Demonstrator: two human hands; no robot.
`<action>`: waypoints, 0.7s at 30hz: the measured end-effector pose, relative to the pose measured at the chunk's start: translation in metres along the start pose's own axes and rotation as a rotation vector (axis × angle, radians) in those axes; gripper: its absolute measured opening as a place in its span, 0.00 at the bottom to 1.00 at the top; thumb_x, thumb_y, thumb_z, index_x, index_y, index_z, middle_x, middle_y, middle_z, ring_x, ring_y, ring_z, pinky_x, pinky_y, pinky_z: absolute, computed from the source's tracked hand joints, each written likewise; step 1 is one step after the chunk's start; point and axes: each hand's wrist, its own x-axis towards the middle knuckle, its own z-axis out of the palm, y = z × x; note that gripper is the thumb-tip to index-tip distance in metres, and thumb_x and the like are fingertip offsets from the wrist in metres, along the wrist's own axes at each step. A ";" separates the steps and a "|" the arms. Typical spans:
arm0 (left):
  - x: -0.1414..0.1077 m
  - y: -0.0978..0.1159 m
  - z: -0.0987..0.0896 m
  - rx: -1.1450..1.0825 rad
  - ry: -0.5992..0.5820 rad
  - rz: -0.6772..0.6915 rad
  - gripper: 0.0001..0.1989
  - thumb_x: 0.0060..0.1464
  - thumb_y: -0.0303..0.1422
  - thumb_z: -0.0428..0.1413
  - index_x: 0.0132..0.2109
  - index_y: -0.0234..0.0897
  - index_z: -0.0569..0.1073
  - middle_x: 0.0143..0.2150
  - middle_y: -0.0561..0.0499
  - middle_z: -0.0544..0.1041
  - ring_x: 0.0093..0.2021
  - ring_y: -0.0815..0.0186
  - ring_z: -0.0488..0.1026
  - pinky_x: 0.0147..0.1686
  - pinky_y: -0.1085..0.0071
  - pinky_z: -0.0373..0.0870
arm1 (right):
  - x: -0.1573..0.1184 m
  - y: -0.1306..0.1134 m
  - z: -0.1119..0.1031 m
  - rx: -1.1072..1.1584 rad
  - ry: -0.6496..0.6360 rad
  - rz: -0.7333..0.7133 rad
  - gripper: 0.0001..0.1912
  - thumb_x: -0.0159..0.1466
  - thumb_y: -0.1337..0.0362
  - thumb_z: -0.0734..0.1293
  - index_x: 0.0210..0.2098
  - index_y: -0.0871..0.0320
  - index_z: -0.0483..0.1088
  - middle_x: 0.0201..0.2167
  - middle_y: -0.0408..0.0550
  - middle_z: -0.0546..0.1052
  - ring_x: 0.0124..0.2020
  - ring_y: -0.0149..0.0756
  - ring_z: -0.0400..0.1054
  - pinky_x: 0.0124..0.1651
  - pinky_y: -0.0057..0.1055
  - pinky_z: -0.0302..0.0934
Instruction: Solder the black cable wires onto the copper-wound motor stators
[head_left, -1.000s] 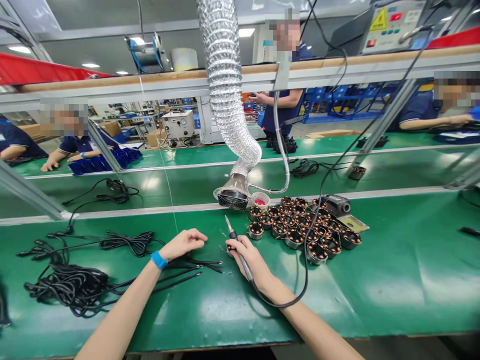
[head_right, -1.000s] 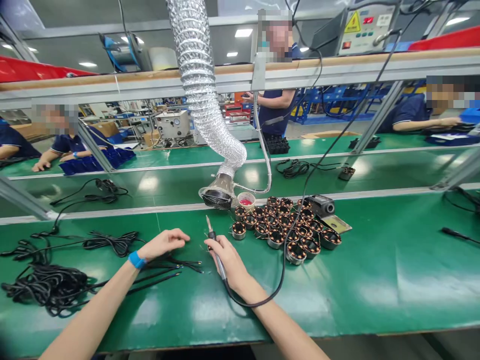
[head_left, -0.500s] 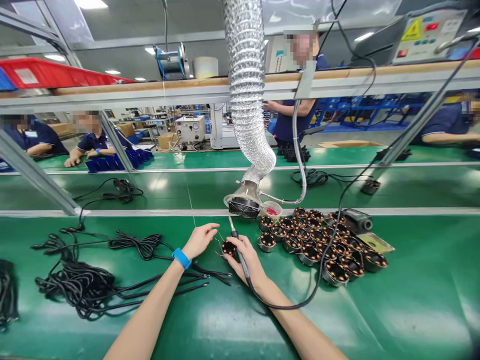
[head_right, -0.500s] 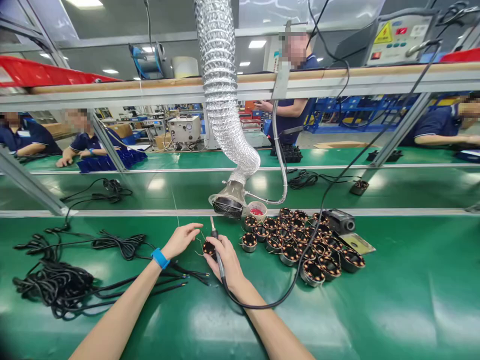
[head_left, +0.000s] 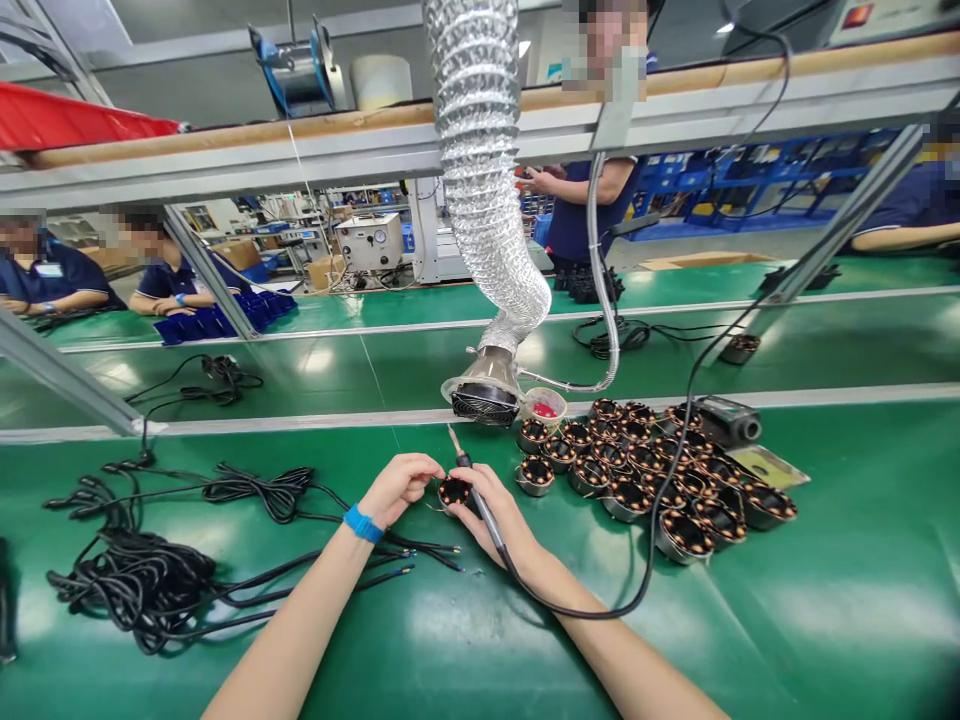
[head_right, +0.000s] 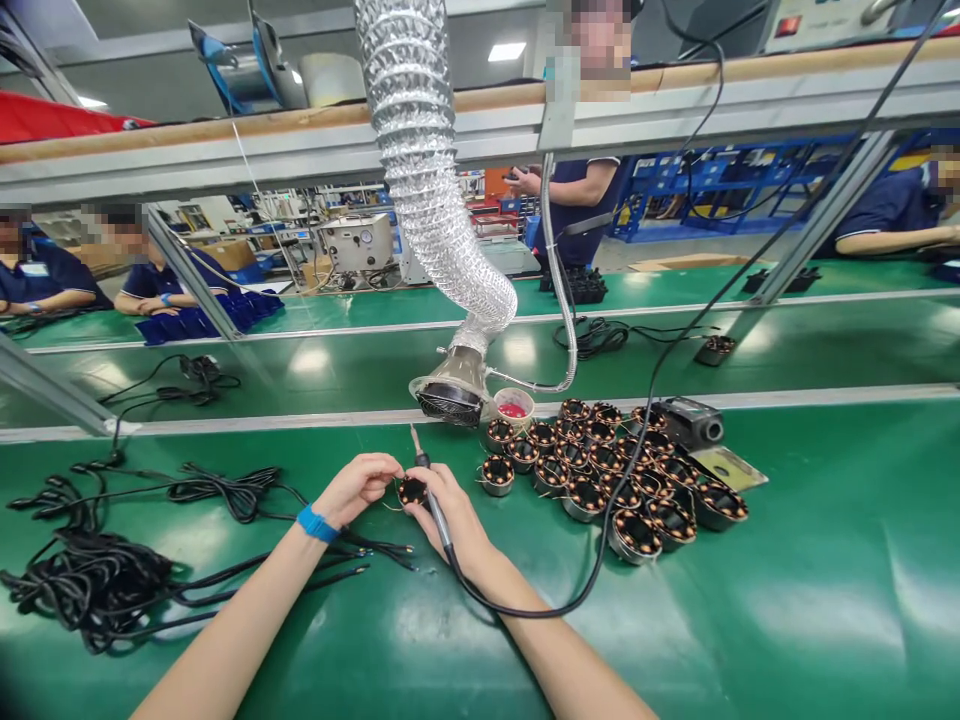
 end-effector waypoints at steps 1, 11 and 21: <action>-0.002 -0.001 0.002 -0.007 0.000 -0.001 0.10 0.42 0.34 0.63 0.27 0.29 0.76 0.18 0.62 0.53 0.18 0.80 0.40 0.18 0.74 0.33 | 0.000 0.000 0.000 0.006 -0.005 -0.002 0.23 0.64 0.70 0.67 0.56 0.49 0.63 0.49 0.49 0.68 0.48 0.36 0.68 0.54 0.35 0.64; -0.028 0.007 -0.012 0.375 0.029 0.040 0.17 0.50 0.44 0.60 0.33 0.31 0.75 0.19 0.61 0.57 0.16 0.79 0.45 0.17 0.75 0.37 | 0.001 -0.003 -0.003 0.026 -0.025 0.002 0.22 0.64 0.70 0.66 0.56 0.49 0.63 0.49 0.49 0.68 0.47 0.36 0.68 0.54 0.35 0.64; -0.022 -0.001 0.005 0.183 -0.046 0.012 0.20 0.50 0.48 0.61 0.31 0.32 0.71 0.23 0.59 0.60 0.16 0.80 0.46 0.17 0.75 0.36 | 0.003 -0.006 -0.009 0.005 -0.027 -0.022 0.19 0.65 0.69 0.66 0.54 0.51 0.64 0.44 0.47 0.70 0.44 0.36 0.68 0.50 0.35 0.66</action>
